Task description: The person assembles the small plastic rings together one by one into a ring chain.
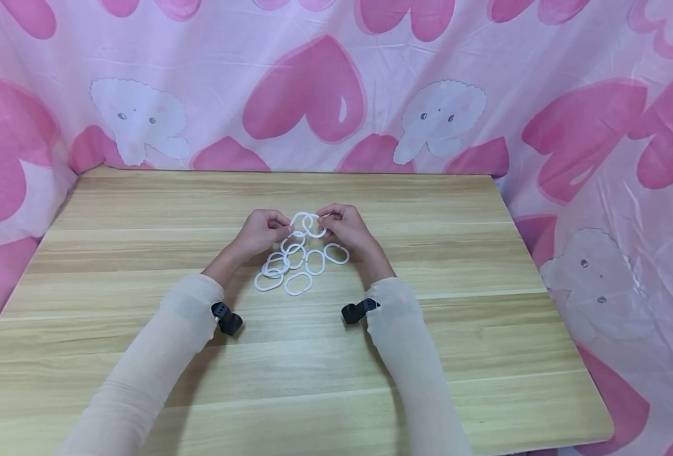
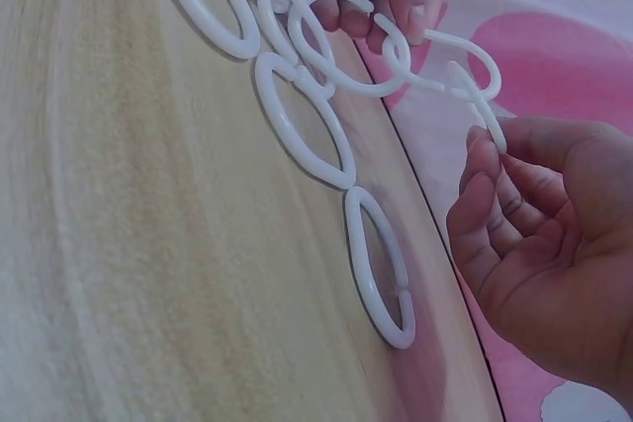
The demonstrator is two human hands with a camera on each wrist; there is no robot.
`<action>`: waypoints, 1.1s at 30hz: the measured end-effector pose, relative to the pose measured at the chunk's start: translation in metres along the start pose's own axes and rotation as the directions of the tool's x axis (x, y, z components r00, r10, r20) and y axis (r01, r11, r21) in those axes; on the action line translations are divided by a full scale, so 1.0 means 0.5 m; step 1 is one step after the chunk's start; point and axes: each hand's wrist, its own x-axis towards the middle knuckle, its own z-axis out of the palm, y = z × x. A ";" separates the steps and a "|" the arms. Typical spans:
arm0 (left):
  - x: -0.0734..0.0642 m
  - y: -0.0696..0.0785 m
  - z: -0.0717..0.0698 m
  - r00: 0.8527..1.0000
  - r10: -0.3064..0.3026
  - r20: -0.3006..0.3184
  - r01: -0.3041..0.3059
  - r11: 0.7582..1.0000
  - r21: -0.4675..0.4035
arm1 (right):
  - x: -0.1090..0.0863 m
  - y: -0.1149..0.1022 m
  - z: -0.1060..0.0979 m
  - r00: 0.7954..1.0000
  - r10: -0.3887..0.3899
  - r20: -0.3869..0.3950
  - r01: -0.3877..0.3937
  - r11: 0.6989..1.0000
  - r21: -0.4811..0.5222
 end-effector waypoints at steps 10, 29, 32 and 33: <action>0.003 -0.004 0.001 1.000 0.012 0.011 -0.012 1.000 -0.019 | 0.000 -0.009 -0.006 0.999 -0.034 0.003 0.034 0.997 -0.070; 0.001 0.004 0.001 0.996 0.084 -0.005 -0.084 0.996 0.010 | -0.007 -0.026 -0.001 0.995 -0.096 -0.004 0.095 0.988 -0.120; 0.002 0.008 0.003 0.993 0.111 -0.032 -0.111 0.994 0.006 | -0.009 -0.025 0.001 0.997 -0.080 -0.001 0.080 0.991 -0.103; 0.003 0.009 0.004 0.992 0.117 -0.039 -0.117 0.993 0.006 | -0.009 -0.025 0.001 0.997 -0.076 -0.003 0.075 0.993 -0.095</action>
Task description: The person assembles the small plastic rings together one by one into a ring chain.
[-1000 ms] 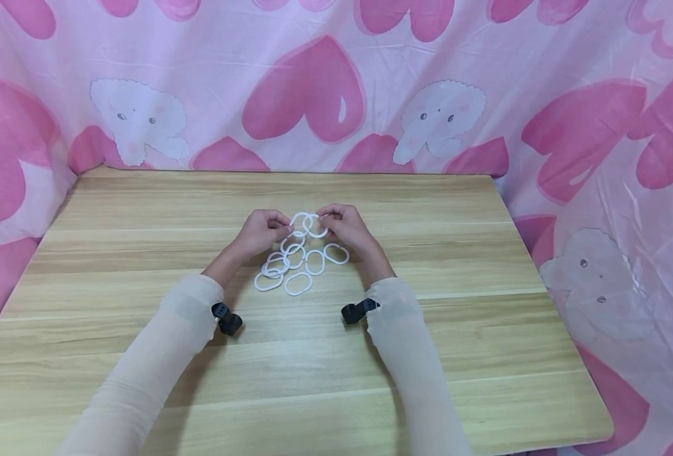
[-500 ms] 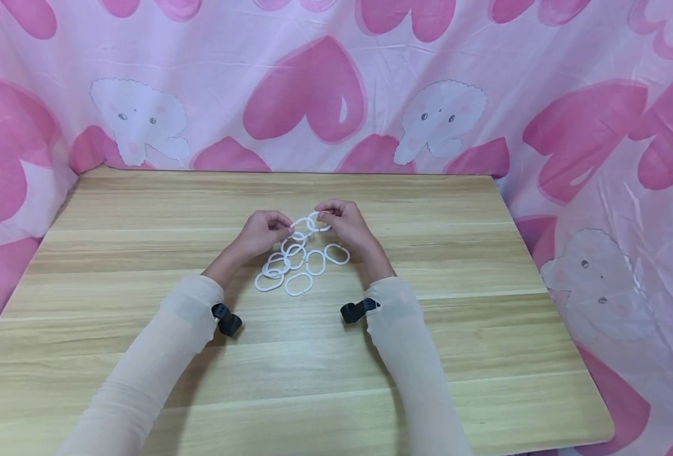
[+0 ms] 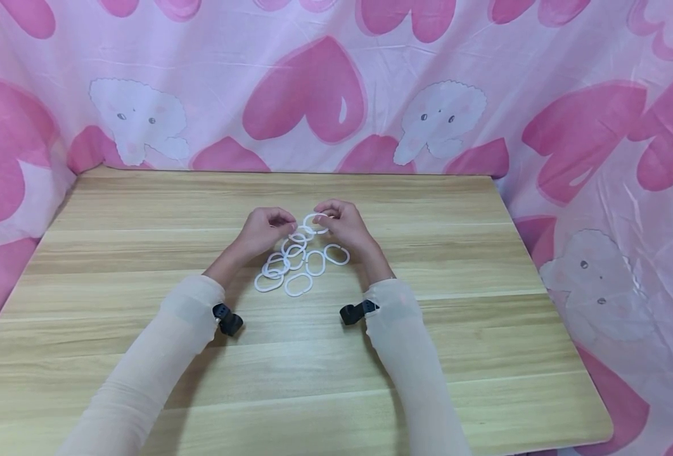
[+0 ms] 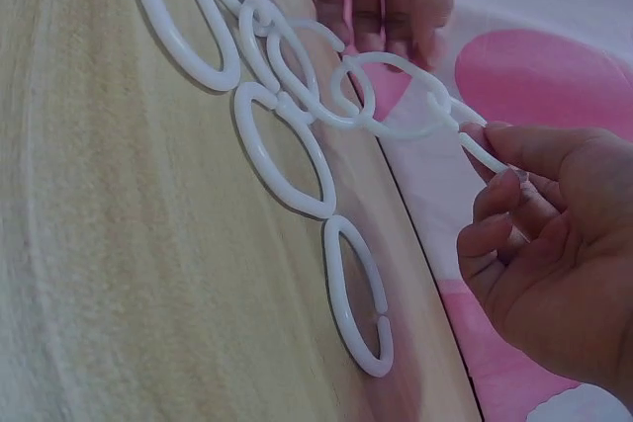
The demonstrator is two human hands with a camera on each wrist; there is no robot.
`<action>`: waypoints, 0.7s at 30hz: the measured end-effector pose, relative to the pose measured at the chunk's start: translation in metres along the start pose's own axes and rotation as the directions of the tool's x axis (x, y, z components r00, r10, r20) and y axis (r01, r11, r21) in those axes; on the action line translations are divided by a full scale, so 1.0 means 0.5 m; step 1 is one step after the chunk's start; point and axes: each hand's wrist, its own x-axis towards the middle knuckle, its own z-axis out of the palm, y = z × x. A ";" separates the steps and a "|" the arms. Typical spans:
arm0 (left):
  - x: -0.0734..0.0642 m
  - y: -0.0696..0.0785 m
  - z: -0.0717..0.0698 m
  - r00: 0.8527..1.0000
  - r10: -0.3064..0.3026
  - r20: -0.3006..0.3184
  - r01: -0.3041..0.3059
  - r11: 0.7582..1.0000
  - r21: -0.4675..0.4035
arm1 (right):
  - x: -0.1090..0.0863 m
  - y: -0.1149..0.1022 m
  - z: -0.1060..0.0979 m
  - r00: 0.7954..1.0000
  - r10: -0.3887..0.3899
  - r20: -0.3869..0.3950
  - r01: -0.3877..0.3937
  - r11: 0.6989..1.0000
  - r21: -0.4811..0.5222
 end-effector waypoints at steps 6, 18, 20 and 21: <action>0.001 0.008 0.003 1.000 0.006 -0.017 -0.007 1.000 -0.007 | 0.000 -0.001 0.001 1.000 -0.019 -0.009 0.019 1.000 0.003; 0.006 0.017 0.008 1.000 0.010 -0.028 -0.011 1.000 -0.015 | 0.001 0.000 0.002 0.997 -0.079 -0.004 0.079 0.996 -0.030; 0.008 0.019 0.008 1.000 0.010 -0.021 -0.010 1.000 -0.006 | 0.001 0.000 0.002 0.996 -0.086 -0.001 0.086 0.996 -0.038; 0.009 0.019 0.008 1.000 0.009 -0.016 -0.009 1.000 -0.005 | 0.001 0.000 0.002 0.996 -0.089 0.000 0.089 0.995 -0.040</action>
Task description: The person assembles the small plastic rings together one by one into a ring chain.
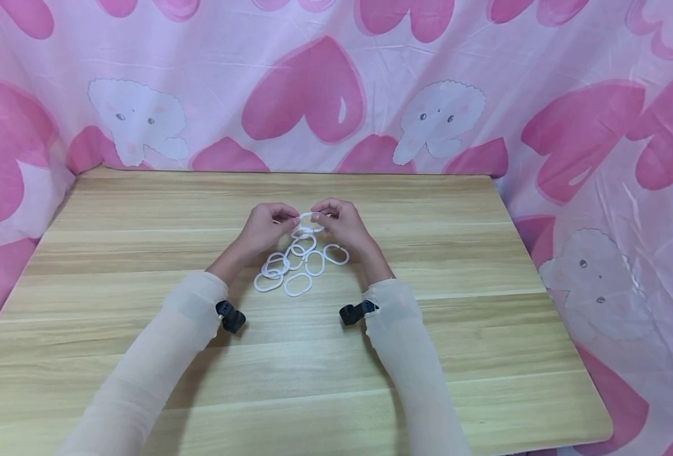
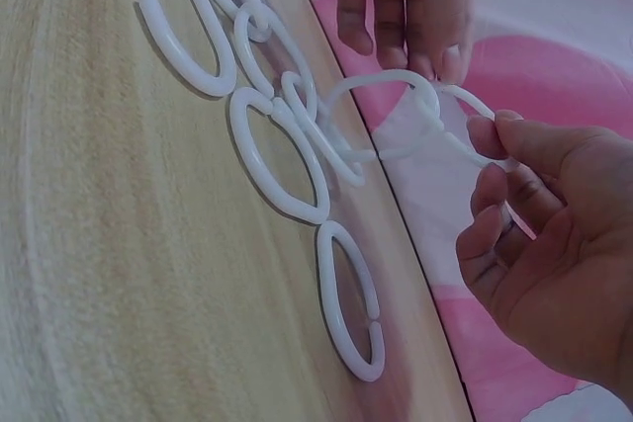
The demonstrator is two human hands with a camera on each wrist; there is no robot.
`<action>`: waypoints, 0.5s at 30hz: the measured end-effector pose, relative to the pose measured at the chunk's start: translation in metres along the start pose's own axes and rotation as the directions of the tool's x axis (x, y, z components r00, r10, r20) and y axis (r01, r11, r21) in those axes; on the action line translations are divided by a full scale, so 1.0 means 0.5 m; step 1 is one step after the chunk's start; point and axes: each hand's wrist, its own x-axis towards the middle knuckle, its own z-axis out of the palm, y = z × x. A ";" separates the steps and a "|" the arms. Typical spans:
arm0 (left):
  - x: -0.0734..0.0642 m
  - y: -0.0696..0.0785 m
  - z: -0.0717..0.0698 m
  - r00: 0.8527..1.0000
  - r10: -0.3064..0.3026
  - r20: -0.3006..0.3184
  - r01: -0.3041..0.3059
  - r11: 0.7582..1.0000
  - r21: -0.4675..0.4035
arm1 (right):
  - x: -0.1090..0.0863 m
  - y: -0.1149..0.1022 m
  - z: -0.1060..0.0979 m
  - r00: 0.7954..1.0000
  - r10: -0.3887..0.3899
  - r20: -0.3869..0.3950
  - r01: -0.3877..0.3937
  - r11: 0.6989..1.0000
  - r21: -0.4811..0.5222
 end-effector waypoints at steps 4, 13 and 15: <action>0.005 0.001 0.000 1.000 0.009 0.008 -0.009 1.000 0.007 | 0.001 0.000 0.000 1.000 -0.017 0.003 0.017 1.000 -0.007; 0.008 0.002 -0.001 1.000 0.026 0.003 -0.026 0.999 0.021 | -0.002 -0.003 0.001 0.999 -0.052 0.009 0.052 0.999 -0.010; 0.007 0.001 -0.002 1.000 0.029 0.001 -0.029 0.999 0.026 | -0.003 -0.004 0.002 0.998 -0.059 0.007 0.059 0.998 -0.013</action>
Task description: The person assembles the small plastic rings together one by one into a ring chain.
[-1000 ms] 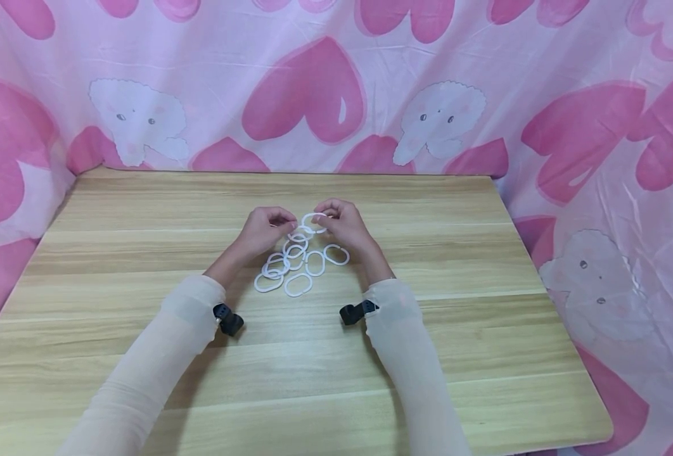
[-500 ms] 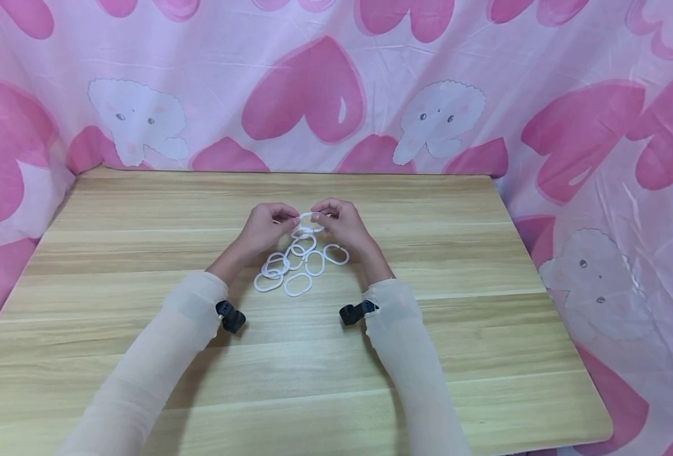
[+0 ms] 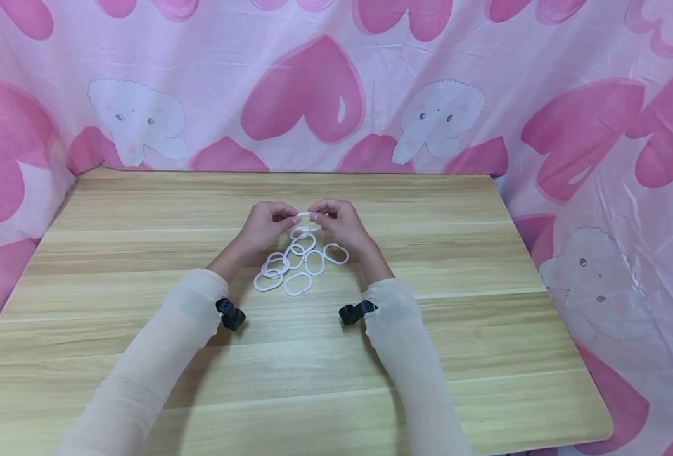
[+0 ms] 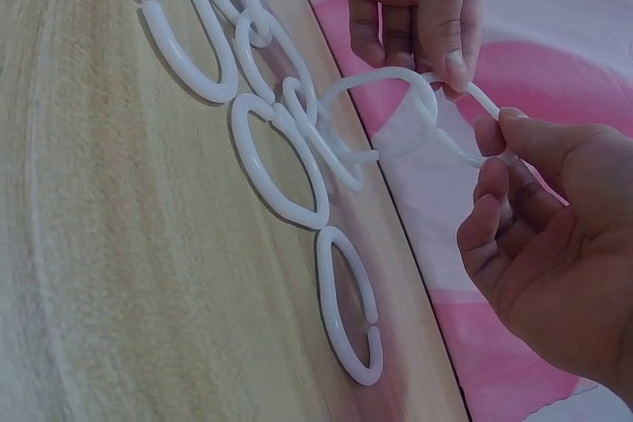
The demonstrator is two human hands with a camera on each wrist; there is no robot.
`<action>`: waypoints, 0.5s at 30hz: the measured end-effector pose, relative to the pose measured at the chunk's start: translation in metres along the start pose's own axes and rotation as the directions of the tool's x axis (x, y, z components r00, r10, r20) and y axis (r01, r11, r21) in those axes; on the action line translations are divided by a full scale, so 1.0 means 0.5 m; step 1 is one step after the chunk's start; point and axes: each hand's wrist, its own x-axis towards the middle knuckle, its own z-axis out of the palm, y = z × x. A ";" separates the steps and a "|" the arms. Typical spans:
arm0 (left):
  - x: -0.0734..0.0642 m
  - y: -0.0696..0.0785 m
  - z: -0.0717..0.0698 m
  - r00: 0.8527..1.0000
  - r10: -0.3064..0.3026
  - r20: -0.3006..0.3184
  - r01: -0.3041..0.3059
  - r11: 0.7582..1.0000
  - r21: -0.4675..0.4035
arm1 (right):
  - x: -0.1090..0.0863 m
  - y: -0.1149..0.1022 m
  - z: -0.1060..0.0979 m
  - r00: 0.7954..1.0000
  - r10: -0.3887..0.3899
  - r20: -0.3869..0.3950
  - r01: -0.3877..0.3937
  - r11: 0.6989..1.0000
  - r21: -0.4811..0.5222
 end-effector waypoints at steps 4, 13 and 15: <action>-0.001 -0.001 0.000 1.000 0.007 -0.002 -0.007 1.000 0.010 | -0.003 -0.001 -0.001 1.000 -0.010 -0.022 0.010 1.000 -0.017; 0.000 -0.001 0.004 1.000 -0.005 -0.010 0.005 1.000 -0.005 | -0.028 -0.015 -0.007 0.976 -0.085 -0.200 0.070 0.994 -0.080; 0.000 0.000 0.006 1.000 -0.017 -0.012 0.017 1.000 -0.012 | -0.039 -0.021 -0.007 0.973 -0.105 -0.204 0.090 0.992 -0.084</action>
